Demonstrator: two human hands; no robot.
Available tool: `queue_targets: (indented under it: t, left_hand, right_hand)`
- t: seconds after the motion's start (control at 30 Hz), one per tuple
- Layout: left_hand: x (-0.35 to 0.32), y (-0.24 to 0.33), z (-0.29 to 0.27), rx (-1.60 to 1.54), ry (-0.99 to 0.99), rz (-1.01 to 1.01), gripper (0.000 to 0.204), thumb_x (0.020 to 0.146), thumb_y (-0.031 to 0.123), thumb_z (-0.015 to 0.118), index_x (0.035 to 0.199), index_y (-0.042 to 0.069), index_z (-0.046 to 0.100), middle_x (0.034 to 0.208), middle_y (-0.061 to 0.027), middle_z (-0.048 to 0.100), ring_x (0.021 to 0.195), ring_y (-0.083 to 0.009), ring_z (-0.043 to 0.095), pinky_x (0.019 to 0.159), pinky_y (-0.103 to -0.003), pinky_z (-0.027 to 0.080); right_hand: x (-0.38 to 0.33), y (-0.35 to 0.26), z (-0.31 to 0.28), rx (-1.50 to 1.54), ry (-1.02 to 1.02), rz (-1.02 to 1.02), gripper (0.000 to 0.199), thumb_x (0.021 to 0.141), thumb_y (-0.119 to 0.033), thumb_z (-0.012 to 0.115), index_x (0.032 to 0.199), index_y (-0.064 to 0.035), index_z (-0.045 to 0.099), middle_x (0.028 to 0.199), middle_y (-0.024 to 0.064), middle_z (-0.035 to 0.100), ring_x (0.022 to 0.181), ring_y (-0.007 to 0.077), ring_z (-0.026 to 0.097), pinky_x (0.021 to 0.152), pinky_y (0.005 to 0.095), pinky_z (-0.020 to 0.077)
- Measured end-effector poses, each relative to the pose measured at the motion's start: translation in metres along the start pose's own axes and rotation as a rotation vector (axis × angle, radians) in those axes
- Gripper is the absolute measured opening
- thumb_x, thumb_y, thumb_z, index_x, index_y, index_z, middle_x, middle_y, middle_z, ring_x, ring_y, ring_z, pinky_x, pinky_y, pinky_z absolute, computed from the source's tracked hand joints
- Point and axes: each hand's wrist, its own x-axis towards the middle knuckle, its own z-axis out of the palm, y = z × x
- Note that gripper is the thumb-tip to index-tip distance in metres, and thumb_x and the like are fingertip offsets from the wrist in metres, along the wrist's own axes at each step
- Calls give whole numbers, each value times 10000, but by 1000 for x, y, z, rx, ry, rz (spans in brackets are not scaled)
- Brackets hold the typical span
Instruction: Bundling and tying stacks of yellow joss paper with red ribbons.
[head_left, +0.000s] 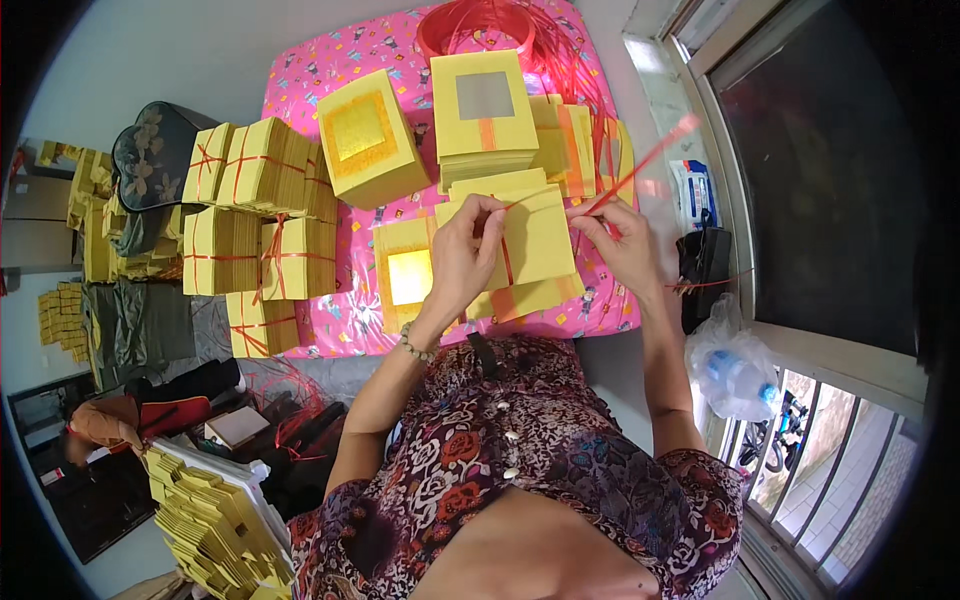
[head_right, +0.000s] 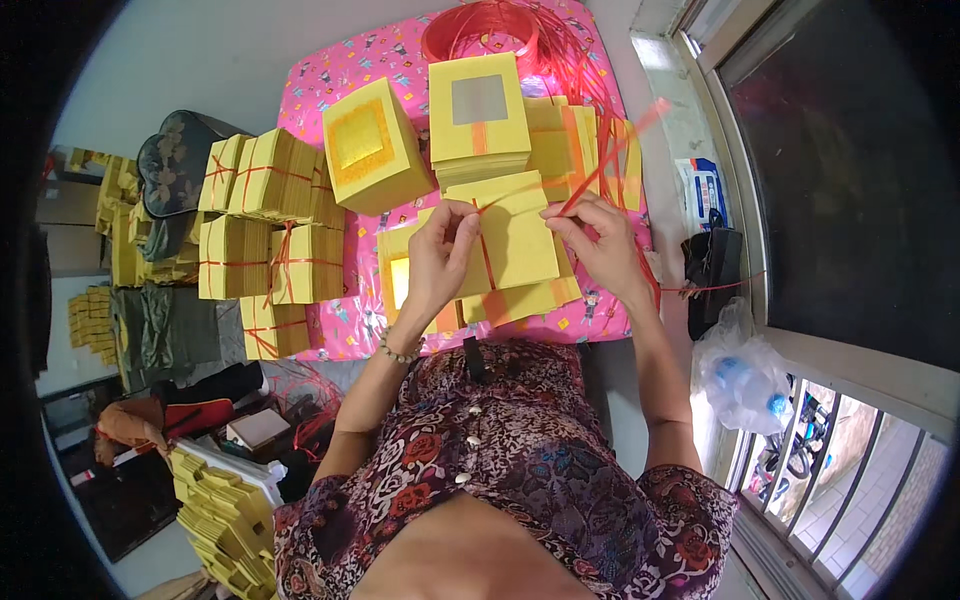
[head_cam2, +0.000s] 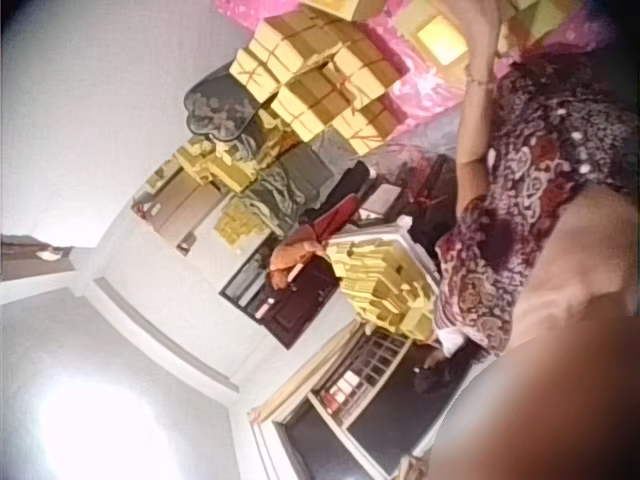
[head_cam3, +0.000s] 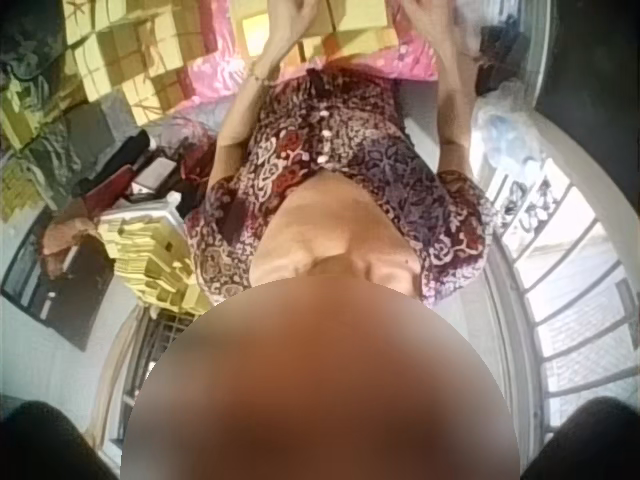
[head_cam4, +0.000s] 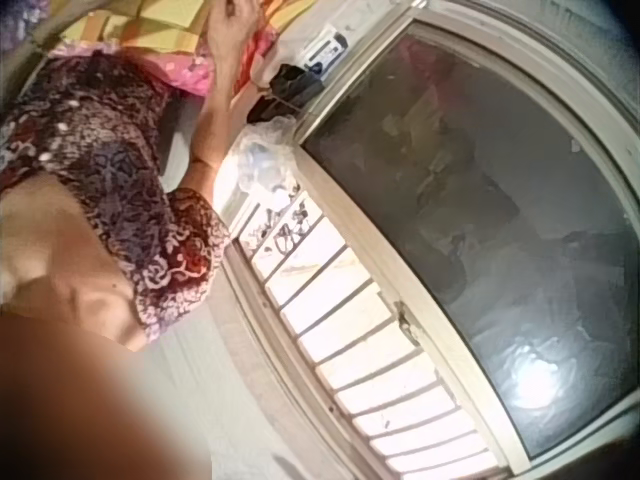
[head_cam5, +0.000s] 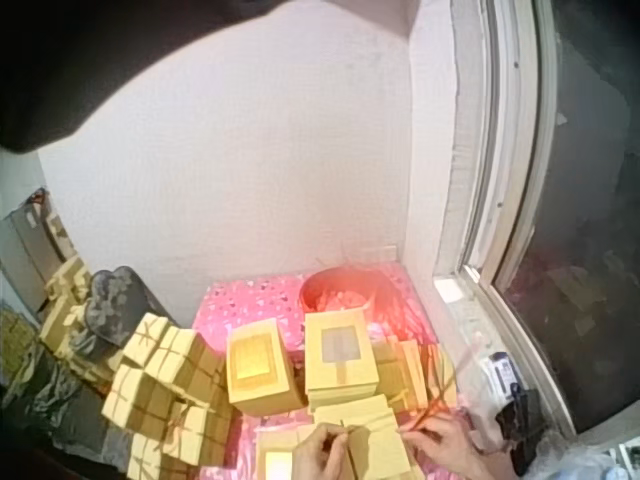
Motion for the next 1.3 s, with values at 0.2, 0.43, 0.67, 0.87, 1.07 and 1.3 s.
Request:
queue_targets:
  t: [0.2, 0.43, 0.67, 0.87, 1.07, 1.3]
  left_hand:
    - [0, 12, 12, 78, -155, 89, 138, 884, 132, 585, 945, 14, 623, 699, -100, 620, 588, -162, 590, 555, -284, 465]
    - [5, 17, 35, 197, -112, 126, 152, 819, 133, 598, 917, 46, 675, 739, -146, 642, 659, -317, 623, 614, -410, 489]
    - [13, 6, 38, 282, -272, 109, 183, 797, 237, 674, 867, 68, 685, 678, -149, 629, 633, -306, 623, 569, -391, 466]
    - [19, 5, 39, 201, -278, 28, 250, 826, 329, 651, 859, 88, 710, 658, -106, 657, 602, -272, 635, 561, -379, 478]
    - [26, -4, 38, -88, -335, -82, 226, 861, 250, 641, 911, 39, 703, 720, -48, 677, 608, -125, 611, 569, -286, 481]
    - [28, 1, 27, 247, -383, 462, 133, 789, 65, 655, 916, 29, 673, 826, -46, 675, 677, -162, 657, 613, -277, 525]
  right_hand:
    - [-1, -21, 4, -131, 27, -157, 99, 798, -84, 688, 865, -13, 701, 834, 88, 659, 762, 195, 630, 675, 293, 488]
    - [12, -31, 3, -453, 109, -399, 105, 749, -111, 714, 830, -44, 712, 766, 63, 627, 734, 225, 596, 669, 325, 470]
    - [26, -19, 12, -399, 43, -397, 112, 749, -147, 698, 820, -63, 718, 799, 53, 625, 774, 218, 590, 687, 328, 465]
    - [27, -13, 10, -166, -7, -248, 156, 793, -182, 675, 876, -50, 690, 775, 71, 609, 781, 246, 593, 689, 351, 463]
    - [-5, 3, -3, -396, -248, 149, 233, 896, -242, 564, 950, -15, 571, 759, 165, 583, 748, 334, 586, 653, 419, 442]
    - [-12, 29, 3, -14, -120, 187, 193, 945, -175, 491, 962, 1, 569, 821, 120, 624, 767, 237, 618, 685, 339, 475]
